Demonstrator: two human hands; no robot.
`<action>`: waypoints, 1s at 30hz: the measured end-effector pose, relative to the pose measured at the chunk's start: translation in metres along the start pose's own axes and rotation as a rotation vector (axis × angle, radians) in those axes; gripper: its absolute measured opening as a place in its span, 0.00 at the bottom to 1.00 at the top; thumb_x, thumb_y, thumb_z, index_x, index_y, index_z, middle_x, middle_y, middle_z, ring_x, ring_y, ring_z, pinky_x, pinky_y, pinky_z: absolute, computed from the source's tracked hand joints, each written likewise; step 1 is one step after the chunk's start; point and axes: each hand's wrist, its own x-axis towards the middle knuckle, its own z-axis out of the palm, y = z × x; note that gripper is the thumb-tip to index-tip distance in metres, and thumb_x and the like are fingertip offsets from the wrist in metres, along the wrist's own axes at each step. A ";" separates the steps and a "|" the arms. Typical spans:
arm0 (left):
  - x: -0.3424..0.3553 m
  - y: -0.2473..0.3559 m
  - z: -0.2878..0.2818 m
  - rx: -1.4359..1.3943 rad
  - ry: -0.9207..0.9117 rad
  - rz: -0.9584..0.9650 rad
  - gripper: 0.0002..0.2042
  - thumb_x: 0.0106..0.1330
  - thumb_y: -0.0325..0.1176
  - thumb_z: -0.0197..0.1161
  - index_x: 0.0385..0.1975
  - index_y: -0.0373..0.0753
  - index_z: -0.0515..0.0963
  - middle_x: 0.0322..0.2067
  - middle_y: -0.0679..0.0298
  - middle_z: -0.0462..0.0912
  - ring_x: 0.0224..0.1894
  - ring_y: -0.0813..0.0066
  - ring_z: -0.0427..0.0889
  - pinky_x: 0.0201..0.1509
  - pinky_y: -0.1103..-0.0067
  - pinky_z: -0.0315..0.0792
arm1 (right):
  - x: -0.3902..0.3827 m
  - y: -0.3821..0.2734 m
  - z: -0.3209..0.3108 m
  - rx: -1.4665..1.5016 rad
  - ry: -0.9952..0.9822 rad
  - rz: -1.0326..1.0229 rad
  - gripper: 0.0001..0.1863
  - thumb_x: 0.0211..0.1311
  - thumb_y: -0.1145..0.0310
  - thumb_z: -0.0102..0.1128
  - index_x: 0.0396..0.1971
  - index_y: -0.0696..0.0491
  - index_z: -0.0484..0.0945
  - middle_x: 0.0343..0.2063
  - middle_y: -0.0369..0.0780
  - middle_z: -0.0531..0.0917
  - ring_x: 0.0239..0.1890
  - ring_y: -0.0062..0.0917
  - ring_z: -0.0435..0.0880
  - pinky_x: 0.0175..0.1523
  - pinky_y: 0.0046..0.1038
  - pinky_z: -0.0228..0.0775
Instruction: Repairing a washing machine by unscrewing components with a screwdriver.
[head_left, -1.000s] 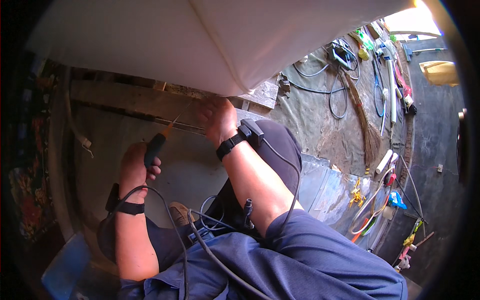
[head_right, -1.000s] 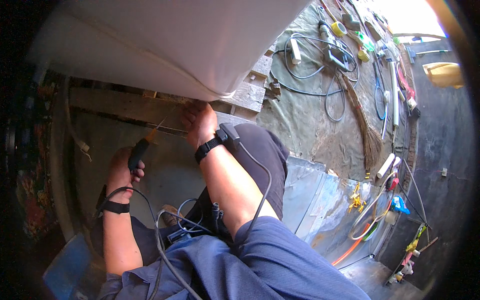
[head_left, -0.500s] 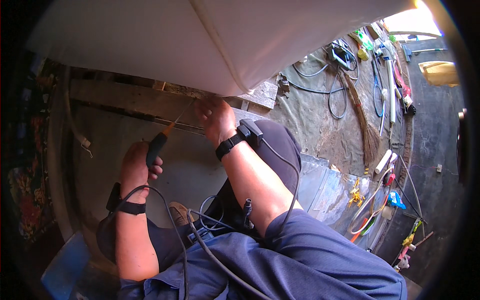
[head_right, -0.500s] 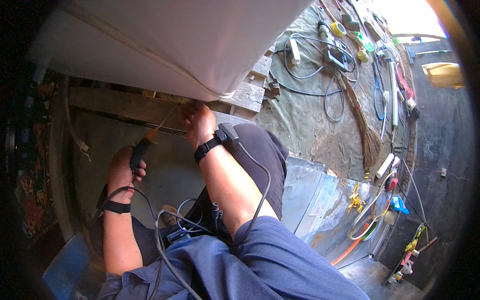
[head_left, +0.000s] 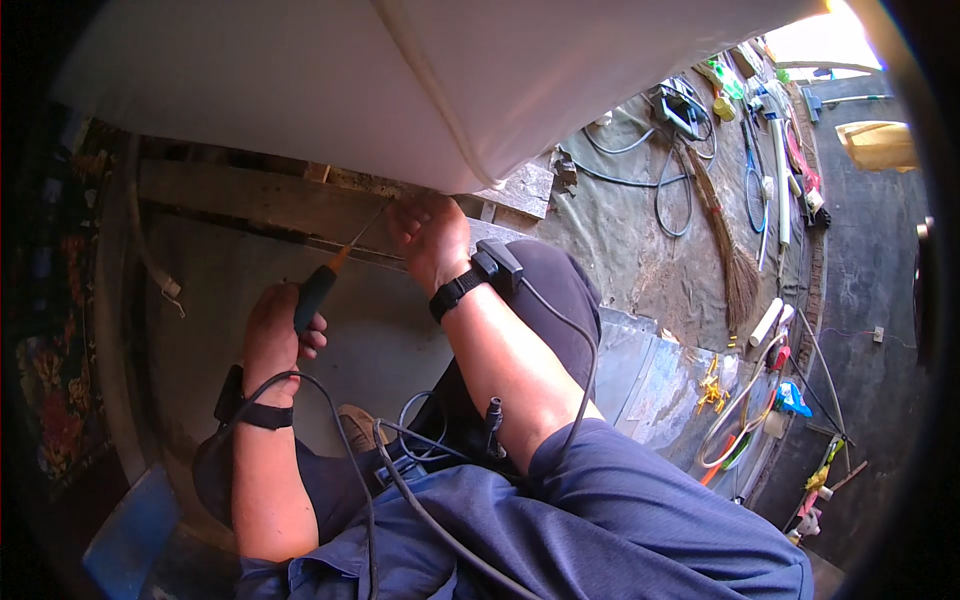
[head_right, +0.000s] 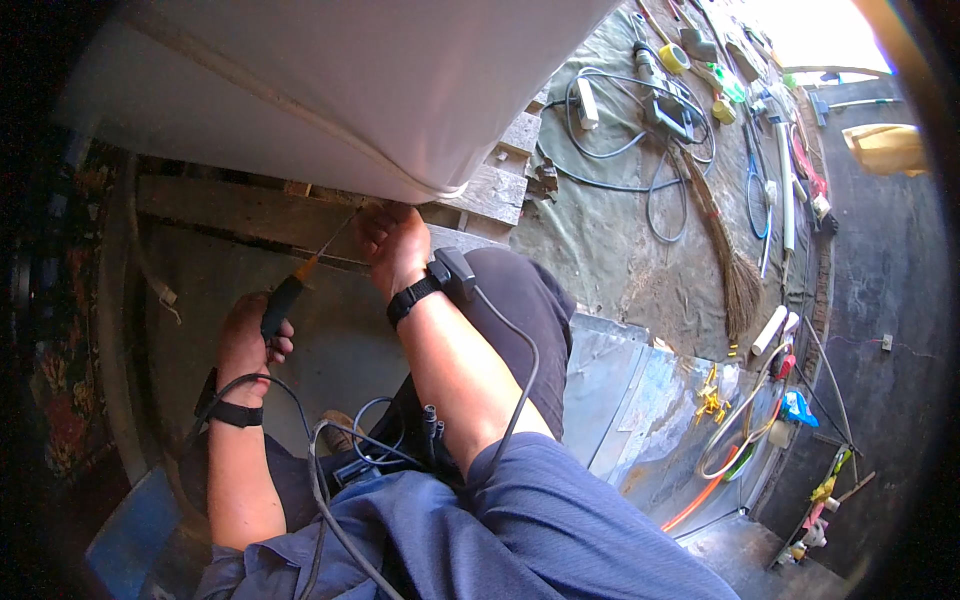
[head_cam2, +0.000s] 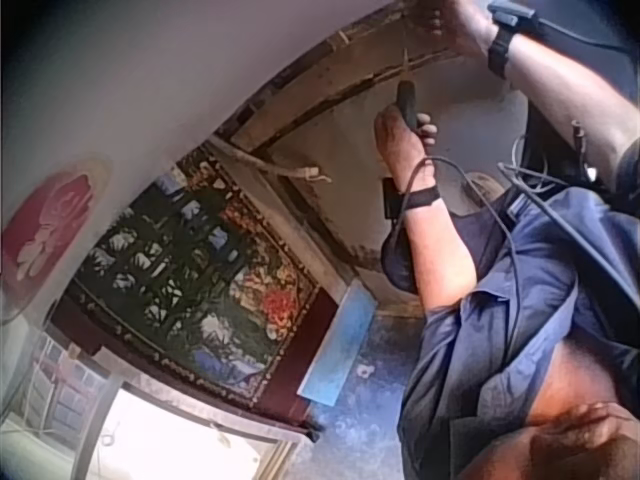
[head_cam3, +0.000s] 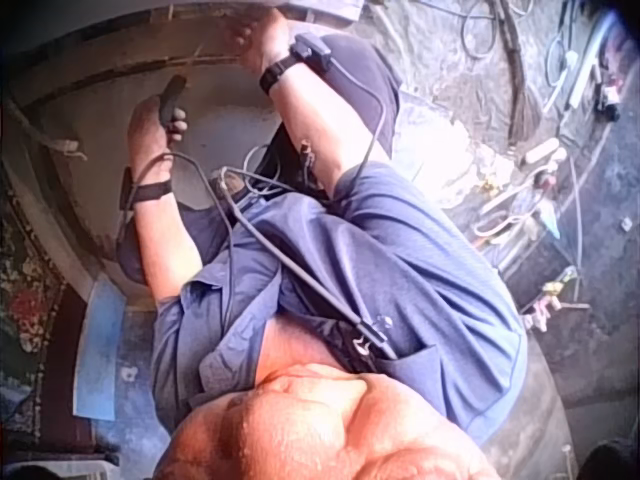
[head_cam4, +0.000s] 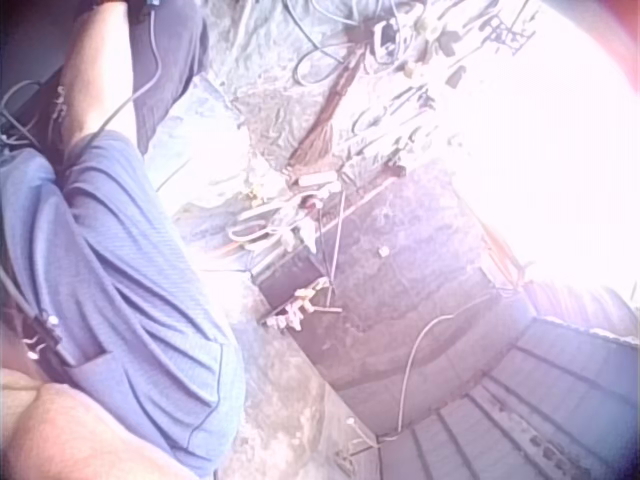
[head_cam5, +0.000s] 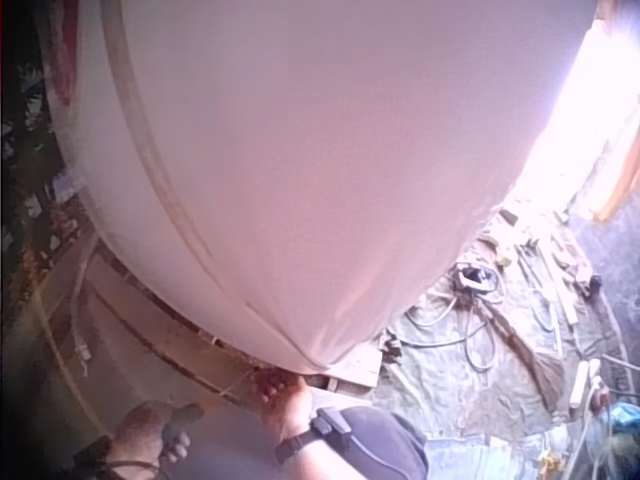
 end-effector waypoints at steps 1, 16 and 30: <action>0.000 0.000 0.000 0.000 0.000 0.000 0.21 0.64 0.53 0.53 0.42 0.38 0.71 0.21 0.64 0.77 0.17 0.80 0.74 0.16 0.86 0.64 | -0.001 0.000 0.001 0.080 -0.003 0.001 0.18 0.69 0.62 0.41 0.51 0.60 0.66 0.47 0.47 0.74 0.49 0.39 0.76 0.56 0.38 0.70; 0.001 0.003 0.004 0.002 0.015 -0.038 0.22 0.62 0.54 0.55 0.40 0.39 0.71 0.20 0.65 0.76 0.16 0.80 0.74 0.16 0.85 0.65 | 0.007 0.001 -0.004 0.008 -0.012 0.014 0.16 0.68 0.63 0.43 0.47 0.59 0.67 0.42 0.45 0.75 0.47 0.38 0.76 0.53 0.38 0.72; -0.001 0.004 0.007 0.000 0.002 -0.024 0.21 0.63 0.53 0.54 0.39 0.39 0.71 0.20 0.64 0.76 0.16 0.80 0.74 0.17 0.85 0.65 | 0.003 0.001 -0.001 -0.006 0.038 -0.018 0.14 0.69 0.62 0.42 0.44 0.57 0.68 0.40 0.44 0.75 0.45 0.37 0.77 0.53 0.38 0.71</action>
